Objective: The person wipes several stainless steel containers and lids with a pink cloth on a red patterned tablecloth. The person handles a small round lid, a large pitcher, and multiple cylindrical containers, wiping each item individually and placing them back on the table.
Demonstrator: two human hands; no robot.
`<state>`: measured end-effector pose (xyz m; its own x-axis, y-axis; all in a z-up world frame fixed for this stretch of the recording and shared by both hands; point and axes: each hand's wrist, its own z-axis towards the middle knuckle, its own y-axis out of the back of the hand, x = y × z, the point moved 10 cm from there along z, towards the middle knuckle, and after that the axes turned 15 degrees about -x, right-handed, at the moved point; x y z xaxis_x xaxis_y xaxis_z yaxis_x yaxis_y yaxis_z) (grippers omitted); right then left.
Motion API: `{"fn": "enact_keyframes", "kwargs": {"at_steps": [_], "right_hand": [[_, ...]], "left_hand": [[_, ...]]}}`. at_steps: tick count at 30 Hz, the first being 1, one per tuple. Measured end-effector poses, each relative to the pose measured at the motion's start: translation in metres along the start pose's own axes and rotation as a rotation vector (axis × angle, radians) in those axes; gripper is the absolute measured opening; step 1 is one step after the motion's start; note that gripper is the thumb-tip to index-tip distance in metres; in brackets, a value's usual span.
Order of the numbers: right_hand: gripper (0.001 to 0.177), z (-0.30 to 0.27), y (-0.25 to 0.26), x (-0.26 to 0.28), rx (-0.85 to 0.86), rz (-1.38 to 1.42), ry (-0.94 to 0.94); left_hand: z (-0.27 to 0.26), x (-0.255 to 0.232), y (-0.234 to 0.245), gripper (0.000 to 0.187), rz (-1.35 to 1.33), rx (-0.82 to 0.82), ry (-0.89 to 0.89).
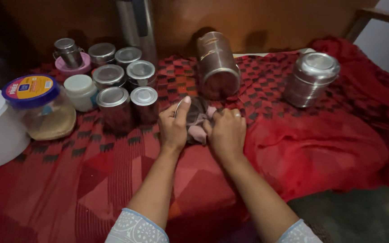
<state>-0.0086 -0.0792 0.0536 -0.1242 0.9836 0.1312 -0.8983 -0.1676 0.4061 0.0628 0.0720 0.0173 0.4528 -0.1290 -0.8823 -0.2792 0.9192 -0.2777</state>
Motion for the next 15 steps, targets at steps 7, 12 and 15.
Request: {"fn": "enact_keyframes", "kwargs": {"at_steps": [7,12,15], "right_hand": [[0.018,0.003,0.008,-0.022,-0.049,0.503,-0.254],[0.026,0.036,0.020,-0.073,-0.247,0.655,-0.399],[0.022,0.037,0.018,-0.093,-0.303,0.656,-0.509]], "left_hand": [[-0.006,-0.038,0.024,0.038,0.069,-0.194,-0.280],[0.004,-0.030,0.035,0.034,0.198,-0.321,-0.139],[-0.008,-0.072,0.024,0.034,0.203,-0.295,-0.466]]}}
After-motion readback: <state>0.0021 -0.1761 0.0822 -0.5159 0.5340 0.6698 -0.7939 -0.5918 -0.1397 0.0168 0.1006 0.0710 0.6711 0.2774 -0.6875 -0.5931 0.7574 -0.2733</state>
